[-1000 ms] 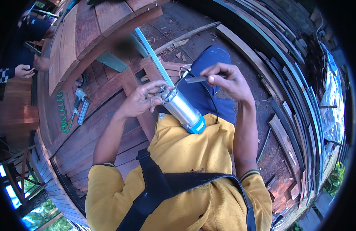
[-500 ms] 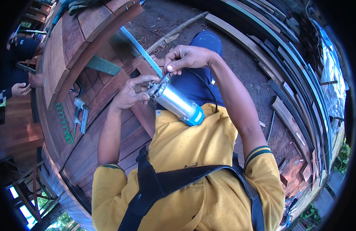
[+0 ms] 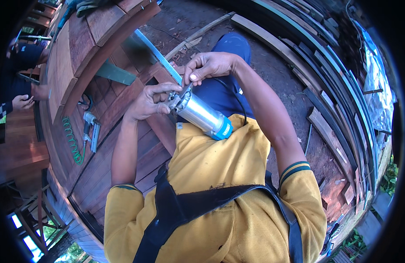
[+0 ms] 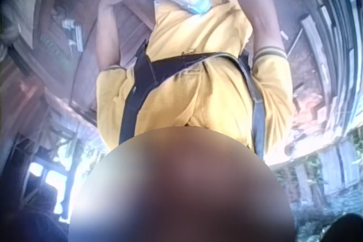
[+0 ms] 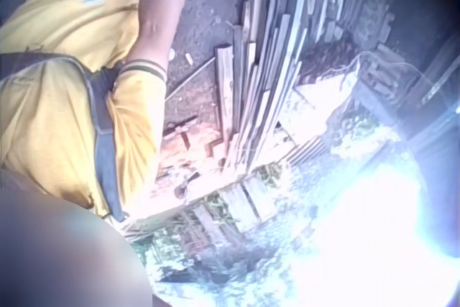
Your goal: The person uses an angle grinder to cut a metal rod, then assembles a pneumatic spray gun by attaching the rod and connecting an air hose. Another person assists by tightening a fitting on the spray gun.
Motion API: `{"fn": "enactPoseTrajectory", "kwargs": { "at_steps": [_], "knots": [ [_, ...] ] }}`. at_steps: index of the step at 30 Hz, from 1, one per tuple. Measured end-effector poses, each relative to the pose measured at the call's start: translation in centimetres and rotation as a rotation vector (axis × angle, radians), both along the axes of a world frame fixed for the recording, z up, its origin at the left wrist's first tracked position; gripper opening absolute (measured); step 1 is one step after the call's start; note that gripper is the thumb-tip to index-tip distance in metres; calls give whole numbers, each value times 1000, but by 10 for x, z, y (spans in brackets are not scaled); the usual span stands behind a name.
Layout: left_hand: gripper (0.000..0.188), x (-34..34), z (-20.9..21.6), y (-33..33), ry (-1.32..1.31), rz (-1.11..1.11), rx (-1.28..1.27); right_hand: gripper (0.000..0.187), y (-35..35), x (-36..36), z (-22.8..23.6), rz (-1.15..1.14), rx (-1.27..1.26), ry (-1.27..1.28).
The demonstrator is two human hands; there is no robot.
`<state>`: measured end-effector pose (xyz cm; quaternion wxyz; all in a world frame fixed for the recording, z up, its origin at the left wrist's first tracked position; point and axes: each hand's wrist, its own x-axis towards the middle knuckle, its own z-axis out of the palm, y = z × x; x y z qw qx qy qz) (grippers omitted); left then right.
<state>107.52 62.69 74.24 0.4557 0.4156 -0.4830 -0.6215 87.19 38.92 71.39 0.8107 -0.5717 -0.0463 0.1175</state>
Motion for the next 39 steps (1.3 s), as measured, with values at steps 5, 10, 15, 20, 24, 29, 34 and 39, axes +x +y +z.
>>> {"fn": "enactPoseTrajectory", "kwargs": {
  "at_steps": [5,10,15,20,24,29,34,39],
  "knots": [
    [83,10,4,-5,-154,-78,-67,25,1,28,-19,156,103,-8],
    [84,15,3,-5,-188,-75,-43,27,7,34,-8,208,95,-20],
    [82,1,4,9,-91,86,-11,26,31,-27,67,-267,-656,-110],
    [71,-17,6,15,-115,254,105,12,141,-56,107,-610,-1484,-226],
    [57,-31,3,22,-119,375,65,10,195,-41,95,-784,-1486,-561],
    [51,-30,6,48,-47,362,108,16,167,-88,107,-932,-1175,-827],
    [53,-28,-1,56,4,341,53,13,95,-78,78,-974,-241,-18],
    [60,-30,3,55,-17,370,88,57,80,-31,26,-200,-325,-54]
  ]
}}
